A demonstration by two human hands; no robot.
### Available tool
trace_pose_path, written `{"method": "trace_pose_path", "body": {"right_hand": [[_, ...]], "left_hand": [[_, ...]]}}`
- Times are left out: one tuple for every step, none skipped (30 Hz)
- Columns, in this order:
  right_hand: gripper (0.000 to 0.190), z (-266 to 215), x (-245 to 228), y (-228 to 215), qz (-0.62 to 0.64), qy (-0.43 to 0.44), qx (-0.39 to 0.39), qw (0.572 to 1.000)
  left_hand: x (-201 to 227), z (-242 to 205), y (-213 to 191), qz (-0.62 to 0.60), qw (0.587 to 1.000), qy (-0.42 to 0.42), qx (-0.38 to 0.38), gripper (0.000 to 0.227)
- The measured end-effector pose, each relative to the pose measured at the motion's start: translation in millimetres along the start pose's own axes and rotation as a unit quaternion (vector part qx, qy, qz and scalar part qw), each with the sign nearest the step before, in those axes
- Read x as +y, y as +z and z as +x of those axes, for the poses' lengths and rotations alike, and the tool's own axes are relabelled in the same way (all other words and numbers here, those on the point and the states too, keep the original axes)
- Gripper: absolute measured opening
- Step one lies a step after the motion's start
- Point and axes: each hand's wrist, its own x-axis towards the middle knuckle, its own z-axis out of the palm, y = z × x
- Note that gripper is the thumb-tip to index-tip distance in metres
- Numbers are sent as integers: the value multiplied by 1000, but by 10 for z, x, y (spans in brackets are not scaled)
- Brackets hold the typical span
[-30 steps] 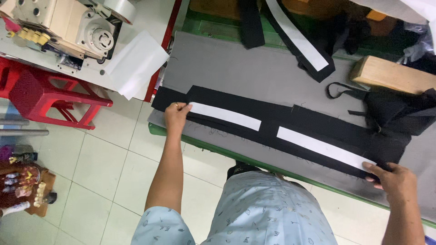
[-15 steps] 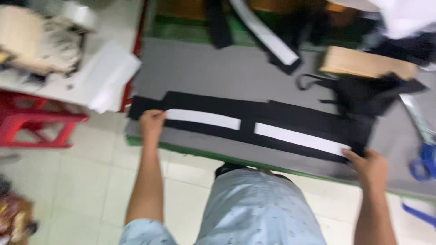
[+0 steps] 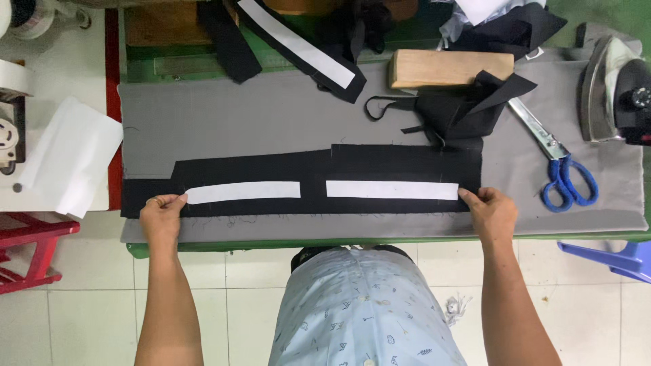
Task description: The person uses shears to cut a black fabric piece with white strips on a gray work surface. They trim the edges, remove excess fabric, and then fold and arrange the cut pieces on the table.
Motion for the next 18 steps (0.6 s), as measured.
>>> {"method": "trace_pose_path", "body": {"right_hand": [[40,-3,11,2,-6,-9,3,1000],[39,-1,19,-3,-12,-19,6,1000],[39,-2,27,0,-11,-19,6,1000],[39,-2,38,-4,-8,-15,6,1000],[38,-2,50,-6,-5,-11,7,1000],[38,0,58,-5,-5,-10,5,1000],[37,2,66,-3,-1,-5,5,1000],[37,5,67,7,4,0,5,1000],[37,14,90,18,5,0,4,1000],[35,17,110,40,23,-1,16,1000],[33,18,127,63,42,-2,29,999],[33,42,165,90,43,-3,27,999],[35,64,200,117,34,-12,34,999],[37,91,238,135,25,-21,40,999],[37,38,170,103,26,-23,38,999],[42,0,90,75,-8,-29,49,998],[49,-42,5,49,-42,-34,59,997],[49,-203,-235,2,-40,-40,55,997]], "left_hand": [[45,-33,-24,11,1000,19,0,21],[98,-61,-40,21,999,39,0,23],[73,-45,-26,22,999,39,1,23],[43,-39,-6,34,999,39,9,23],[11,-32,14,46,998,40,17,24],[-1,-28,17,48,998,39,17,24],[-14,-24,20,48,998,32,13,23],[-25,-10,17,48,998,26,10,22],[11,-25,11,49,998,25,10,22],[41,-39,-8,47,998,32,13,21],[70,-53,-30,45,998,38,15,21],[101,-69,-45,47,998,37,17,21],[131,-85,-61,49,998,36,11,21],[162,-108,-70,51,998,34,4,22],[127,-93,-29,52,998,32,6,22],[95,-72,10,59,998,34,13,22],[60,-47,45,65,997,36,21,22],[343,-215,-5,67,997,32,27,22]]}}
